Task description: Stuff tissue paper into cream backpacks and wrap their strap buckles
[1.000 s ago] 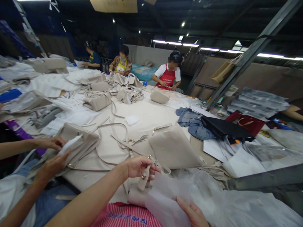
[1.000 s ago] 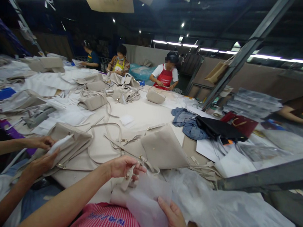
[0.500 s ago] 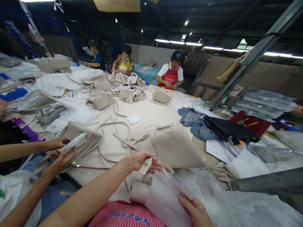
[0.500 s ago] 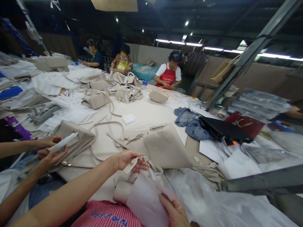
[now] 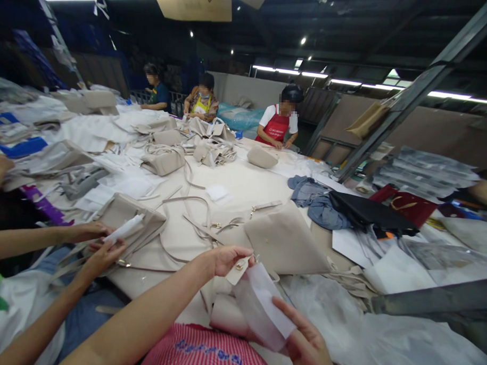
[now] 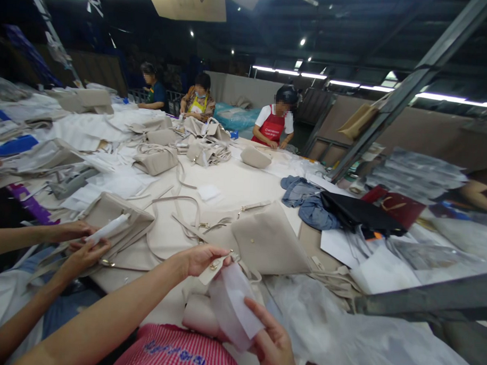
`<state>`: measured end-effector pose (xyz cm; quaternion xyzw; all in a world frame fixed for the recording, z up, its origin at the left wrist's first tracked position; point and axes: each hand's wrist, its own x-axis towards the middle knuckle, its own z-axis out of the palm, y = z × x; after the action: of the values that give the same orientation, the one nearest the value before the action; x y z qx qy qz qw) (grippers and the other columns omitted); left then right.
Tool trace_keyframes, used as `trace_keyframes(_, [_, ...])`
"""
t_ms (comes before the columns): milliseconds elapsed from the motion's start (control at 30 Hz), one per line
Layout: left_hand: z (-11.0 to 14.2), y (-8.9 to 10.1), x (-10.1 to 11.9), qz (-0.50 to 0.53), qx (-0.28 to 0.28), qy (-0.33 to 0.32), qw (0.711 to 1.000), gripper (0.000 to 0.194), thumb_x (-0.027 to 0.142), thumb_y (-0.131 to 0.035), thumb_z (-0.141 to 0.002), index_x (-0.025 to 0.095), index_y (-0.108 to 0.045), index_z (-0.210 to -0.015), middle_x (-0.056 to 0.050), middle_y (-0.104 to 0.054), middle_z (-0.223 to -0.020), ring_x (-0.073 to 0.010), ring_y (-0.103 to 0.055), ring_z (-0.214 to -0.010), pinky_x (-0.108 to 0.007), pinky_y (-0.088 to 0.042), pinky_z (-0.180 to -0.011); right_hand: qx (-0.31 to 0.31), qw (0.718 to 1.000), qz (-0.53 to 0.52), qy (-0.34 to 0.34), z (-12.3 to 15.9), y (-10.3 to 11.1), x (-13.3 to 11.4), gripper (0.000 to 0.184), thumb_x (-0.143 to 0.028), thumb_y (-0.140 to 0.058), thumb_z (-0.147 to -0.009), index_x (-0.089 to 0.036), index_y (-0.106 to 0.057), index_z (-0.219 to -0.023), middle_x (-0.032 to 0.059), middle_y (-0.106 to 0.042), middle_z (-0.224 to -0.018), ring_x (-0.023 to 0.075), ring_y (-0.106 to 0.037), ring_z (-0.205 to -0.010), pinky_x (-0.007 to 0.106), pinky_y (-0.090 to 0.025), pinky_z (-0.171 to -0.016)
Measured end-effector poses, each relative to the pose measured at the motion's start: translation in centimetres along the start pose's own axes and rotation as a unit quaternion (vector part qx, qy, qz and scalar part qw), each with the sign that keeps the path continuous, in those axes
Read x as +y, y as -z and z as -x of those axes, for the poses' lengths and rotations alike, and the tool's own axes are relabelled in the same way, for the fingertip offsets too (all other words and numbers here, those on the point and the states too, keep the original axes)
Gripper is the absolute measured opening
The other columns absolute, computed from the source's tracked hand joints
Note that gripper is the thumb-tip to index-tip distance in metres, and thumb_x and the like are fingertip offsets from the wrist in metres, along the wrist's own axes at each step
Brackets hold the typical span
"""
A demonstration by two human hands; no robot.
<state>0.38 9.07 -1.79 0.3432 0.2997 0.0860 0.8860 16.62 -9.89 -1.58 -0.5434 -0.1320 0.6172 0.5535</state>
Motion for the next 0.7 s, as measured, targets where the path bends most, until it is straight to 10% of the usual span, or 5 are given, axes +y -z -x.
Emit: trace_keyframes(700, [1.6,-1.8,0.2,-0.154,0.043,-0.045,0.986,0.026,0.033,-0.077,-0.055,0.014,-0.061,-0.056,0.003,-0.054,-0.054,-0.0091,-0.044,-0.054,-0.023,-0.033,-0.057,-0.056,0.988,0.137,0.035,0.9,0.6,0.2,0.055,-0.05,-0.079,-0.06,-0.029,-0.07,-0.11,0.007,-0.065,-0.124,0.0322,-0.057,-0.113,0.037,-0.05,-0.087])
